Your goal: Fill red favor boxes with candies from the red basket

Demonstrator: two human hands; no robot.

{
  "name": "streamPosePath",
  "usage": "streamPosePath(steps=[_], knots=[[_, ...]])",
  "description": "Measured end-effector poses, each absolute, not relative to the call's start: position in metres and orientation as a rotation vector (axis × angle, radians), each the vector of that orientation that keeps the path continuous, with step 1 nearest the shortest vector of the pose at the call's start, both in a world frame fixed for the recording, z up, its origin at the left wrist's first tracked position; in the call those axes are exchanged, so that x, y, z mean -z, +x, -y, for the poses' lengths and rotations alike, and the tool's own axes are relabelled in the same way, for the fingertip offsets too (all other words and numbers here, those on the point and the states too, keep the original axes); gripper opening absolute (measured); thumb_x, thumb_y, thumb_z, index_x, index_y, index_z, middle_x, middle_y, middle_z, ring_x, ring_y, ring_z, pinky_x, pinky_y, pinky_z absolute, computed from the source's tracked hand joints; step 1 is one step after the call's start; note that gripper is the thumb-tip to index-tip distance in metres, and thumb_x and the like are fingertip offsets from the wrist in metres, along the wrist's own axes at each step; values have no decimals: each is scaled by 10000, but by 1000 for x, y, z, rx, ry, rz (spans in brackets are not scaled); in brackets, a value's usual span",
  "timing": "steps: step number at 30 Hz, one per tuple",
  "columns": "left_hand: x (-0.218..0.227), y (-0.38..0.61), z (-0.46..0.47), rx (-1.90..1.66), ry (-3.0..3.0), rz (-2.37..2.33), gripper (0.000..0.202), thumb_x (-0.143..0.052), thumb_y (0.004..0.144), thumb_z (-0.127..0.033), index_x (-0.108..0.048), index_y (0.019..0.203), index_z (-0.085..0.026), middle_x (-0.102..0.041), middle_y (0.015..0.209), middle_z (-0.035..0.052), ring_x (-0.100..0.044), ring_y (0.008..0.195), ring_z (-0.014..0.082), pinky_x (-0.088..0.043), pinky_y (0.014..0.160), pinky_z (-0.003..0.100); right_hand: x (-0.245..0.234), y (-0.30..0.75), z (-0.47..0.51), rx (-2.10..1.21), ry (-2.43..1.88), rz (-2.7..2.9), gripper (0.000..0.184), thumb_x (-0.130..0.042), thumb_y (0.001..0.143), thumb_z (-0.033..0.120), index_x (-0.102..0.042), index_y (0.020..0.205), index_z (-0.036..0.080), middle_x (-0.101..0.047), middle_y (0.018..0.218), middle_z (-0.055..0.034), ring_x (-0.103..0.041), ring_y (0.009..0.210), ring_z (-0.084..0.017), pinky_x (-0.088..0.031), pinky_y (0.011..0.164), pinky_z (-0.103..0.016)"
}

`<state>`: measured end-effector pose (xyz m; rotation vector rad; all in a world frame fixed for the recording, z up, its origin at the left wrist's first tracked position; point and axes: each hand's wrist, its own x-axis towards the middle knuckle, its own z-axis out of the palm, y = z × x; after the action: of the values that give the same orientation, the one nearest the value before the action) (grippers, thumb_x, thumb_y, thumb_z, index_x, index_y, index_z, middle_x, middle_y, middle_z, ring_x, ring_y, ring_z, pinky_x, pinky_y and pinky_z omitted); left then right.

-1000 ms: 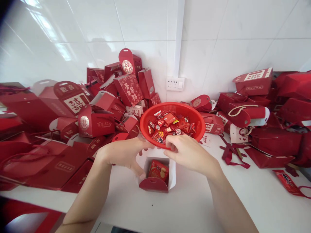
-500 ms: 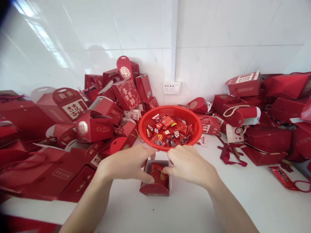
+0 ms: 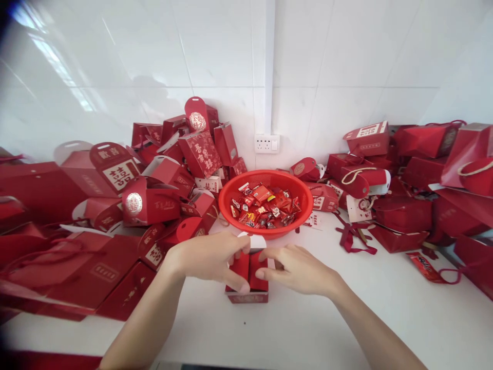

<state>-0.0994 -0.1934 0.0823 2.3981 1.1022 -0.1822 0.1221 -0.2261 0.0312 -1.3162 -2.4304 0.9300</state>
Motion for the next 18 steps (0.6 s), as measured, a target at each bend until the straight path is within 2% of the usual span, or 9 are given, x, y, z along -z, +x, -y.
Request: streamPosePath(steps=[2,5,8,11,13,15,18], knots=[[-82,-101,192,129,2397,-1047,545,-760,696,-641,-650,983,-190,-657,833,28,-608,719,207,-369,562,264,-20,128,233,-1014,-1254,2353,337,-568,976,471,-689,1203,253,-616,701,28,-524,614,-143,-371,586,-249],[-80,-105,192,91,2385,-1023,555,-785,694,-620,-664,1029,-195,-667,879,25,-625,763,209,-394,604,259,-2,135,237,-1138,-1146,2212,449,-575,963,540,-634,1309,260,-657,824,3,-549,675,-147,-425,622,-252],[-70,-111,196,83,2438,-1132,458,-788,731,-513,-663,1026,-187,-663,914,38,-630,795,230,-404,605,274,17,137,236,-1208,-1078,2082,549,-675,875,597,-642,1294,245,-666,892,-12,-565,715,-154,-456,649,-260],[-51,-119,203,-160,2447,-1242,406,-772,759,-421,-661,1075,-190,-655,1077,72,-642,936,264,-484,726,316,33,135,231,-1215,-1041,1968,595,-731,803,632,-663,1231,225,-659,874,-15,-572,731,-161,-468,663,-272],[-34,-124,208,-365,2342,-1302,580,-794,738,-412,-621,1252,-208,-622,1224,101,-645,1011,281,-524,835,367,43,133,230,-1208,-1013,1908,566,-735,801,622,-664,1189,216,-648,833,-9,-569,716,-160,-471,658,-275],[-18,-128,212,-518,2208,-1314,815,-819,716,-395,-494,1448,-246,-574,1351,119,-633,1091,294,-528,929,412,50,130,230,-1206,-972,1869,517,-742,811,586,-659,1160,214,-638,804,-1,-565,700,-152,-477,658,-274],[2,-132,214,-691,2042,-1218,997,-829,715,-352,-321,1571,-291,-520,1467,112,-552,1270,302,-477,1057,448,56,128,233,-1234,-895,1854,486,-771,804,540,-655,1151,221,-632,781,10,-574,695,-148,-493,675,-274]])
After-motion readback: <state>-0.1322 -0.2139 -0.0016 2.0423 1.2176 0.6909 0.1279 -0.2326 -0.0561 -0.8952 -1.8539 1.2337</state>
